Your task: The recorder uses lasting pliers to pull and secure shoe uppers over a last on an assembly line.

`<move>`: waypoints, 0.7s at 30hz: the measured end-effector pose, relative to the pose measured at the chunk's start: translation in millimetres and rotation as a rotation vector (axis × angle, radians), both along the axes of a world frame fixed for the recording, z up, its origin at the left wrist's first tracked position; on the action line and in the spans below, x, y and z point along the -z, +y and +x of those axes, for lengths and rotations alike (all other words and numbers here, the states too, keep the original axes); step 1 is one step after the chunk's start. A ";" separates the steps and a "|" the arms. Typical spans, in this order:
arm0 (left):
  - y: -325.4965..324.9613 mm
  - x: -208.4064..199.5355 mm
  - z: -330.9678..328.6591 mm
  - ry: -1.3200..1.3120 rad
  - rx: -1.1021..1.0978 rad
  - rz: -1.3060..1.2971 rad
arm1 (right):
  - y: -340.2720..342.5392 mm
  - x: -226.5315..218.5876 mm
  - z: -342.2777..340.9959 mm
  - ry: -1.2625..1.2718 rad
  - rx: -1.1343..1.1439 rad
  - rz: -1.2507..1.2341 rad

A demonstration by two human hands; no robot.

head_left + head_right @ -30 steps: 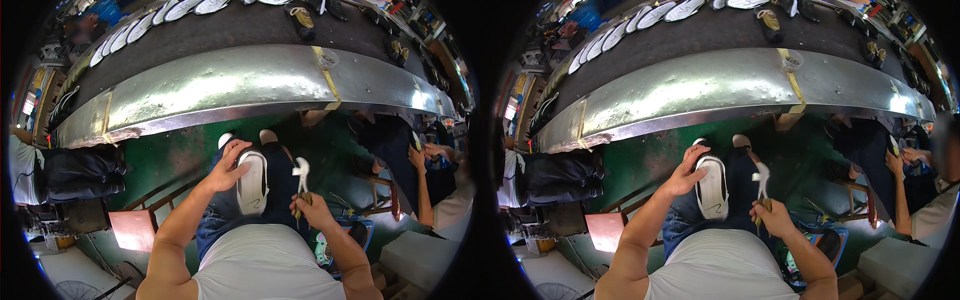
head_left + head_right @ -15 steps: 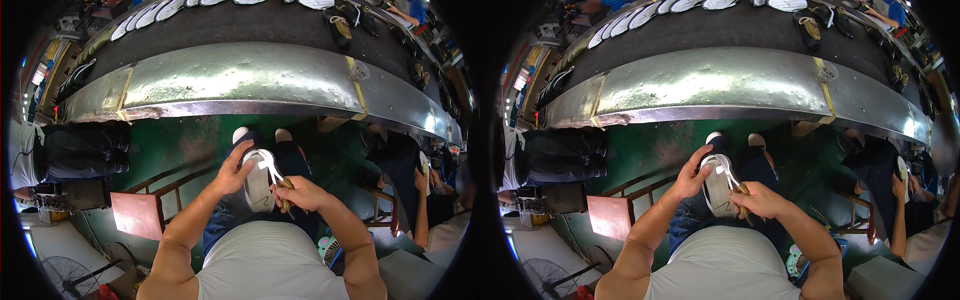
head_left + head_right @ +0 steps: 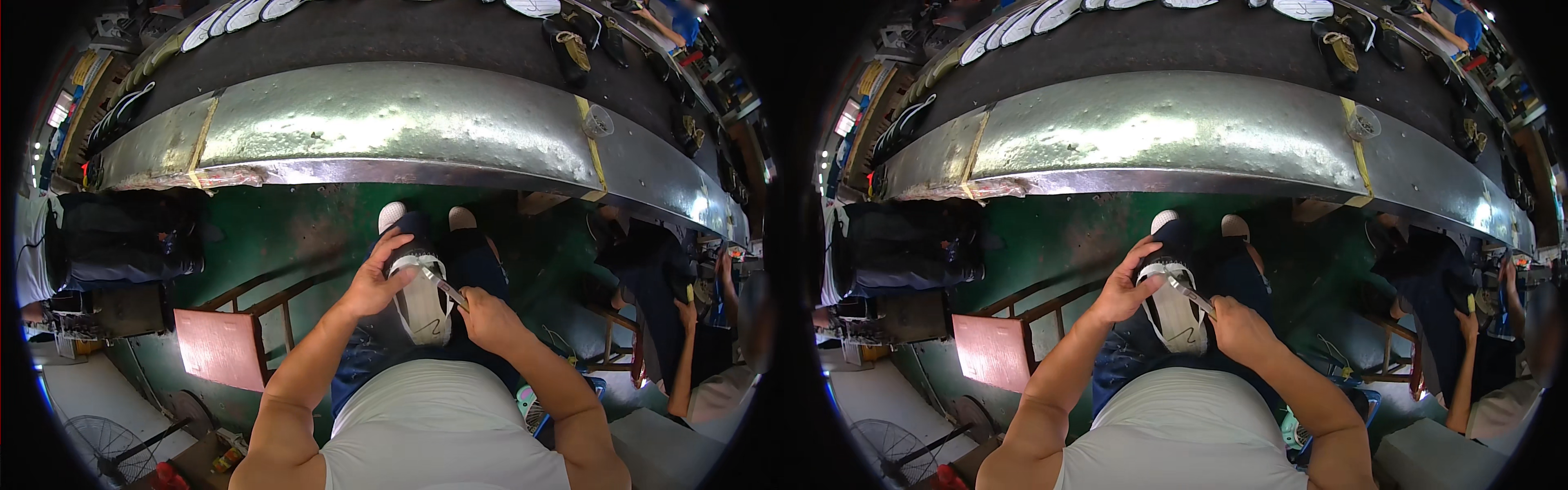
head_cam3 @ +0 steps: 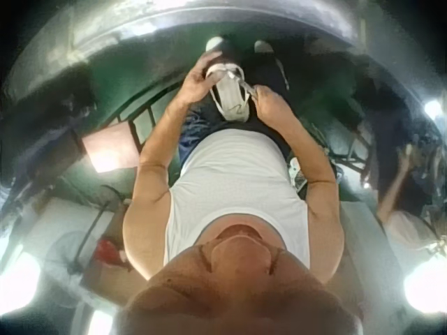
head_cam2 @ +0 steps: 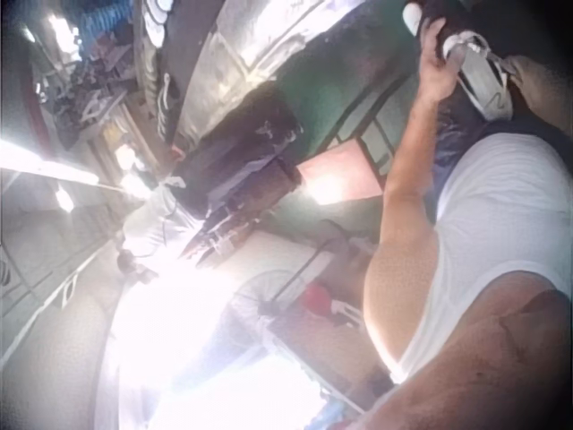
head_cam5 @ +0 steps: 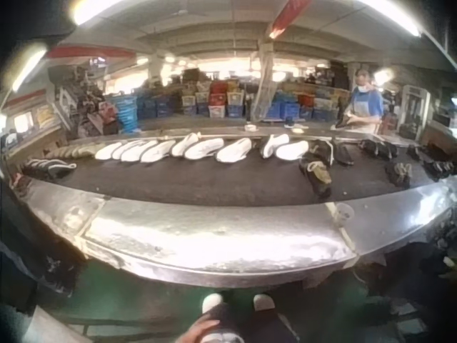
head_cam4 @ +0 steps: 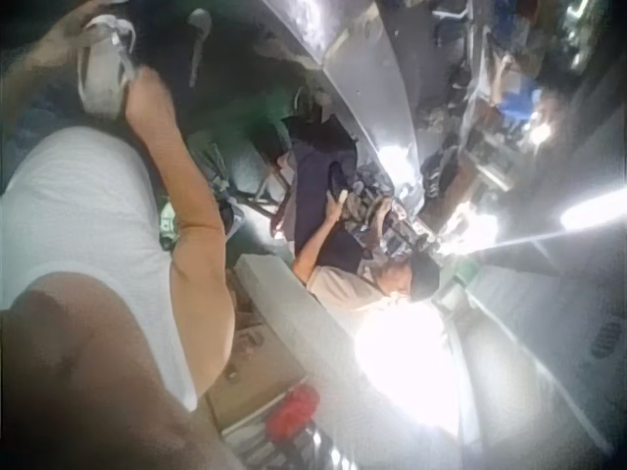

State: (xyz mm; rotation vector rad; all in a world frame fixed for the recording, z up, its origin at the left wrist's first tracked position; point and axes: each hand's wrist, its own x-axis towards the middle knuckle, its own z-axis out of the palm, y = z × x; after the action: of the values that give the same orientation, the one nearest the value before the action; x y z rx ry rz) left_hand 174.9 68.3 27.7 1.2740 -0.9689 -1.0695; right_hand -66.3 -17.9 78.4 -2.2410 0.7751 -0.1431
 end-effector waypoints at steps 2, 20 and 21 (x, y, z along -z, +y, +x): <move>-1.1 -6.0 -5.6 0.151 0.009 0.067 | 2.3 -17.0 1.3 0.286 -0.023 -0.034; 20.7 21.8 -23.3 -0.325 -0.168 0.210 | -16.9 -17.1 11.9 -0.046 0.210 0.324; 36.2 20.4 -33.5 -0.287 -0.162 0.336 | -11.3 -6.0 8.5 -0.046 0.204 0.322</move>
State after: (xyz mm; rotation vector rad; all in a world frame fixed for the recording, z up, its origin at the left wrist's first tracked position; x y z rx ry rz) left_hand 141.4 104.5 7.3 1.7886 -0.9013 -0.9655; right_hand -57.8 -29.2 84.3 -1.8484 0.9311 -0.1548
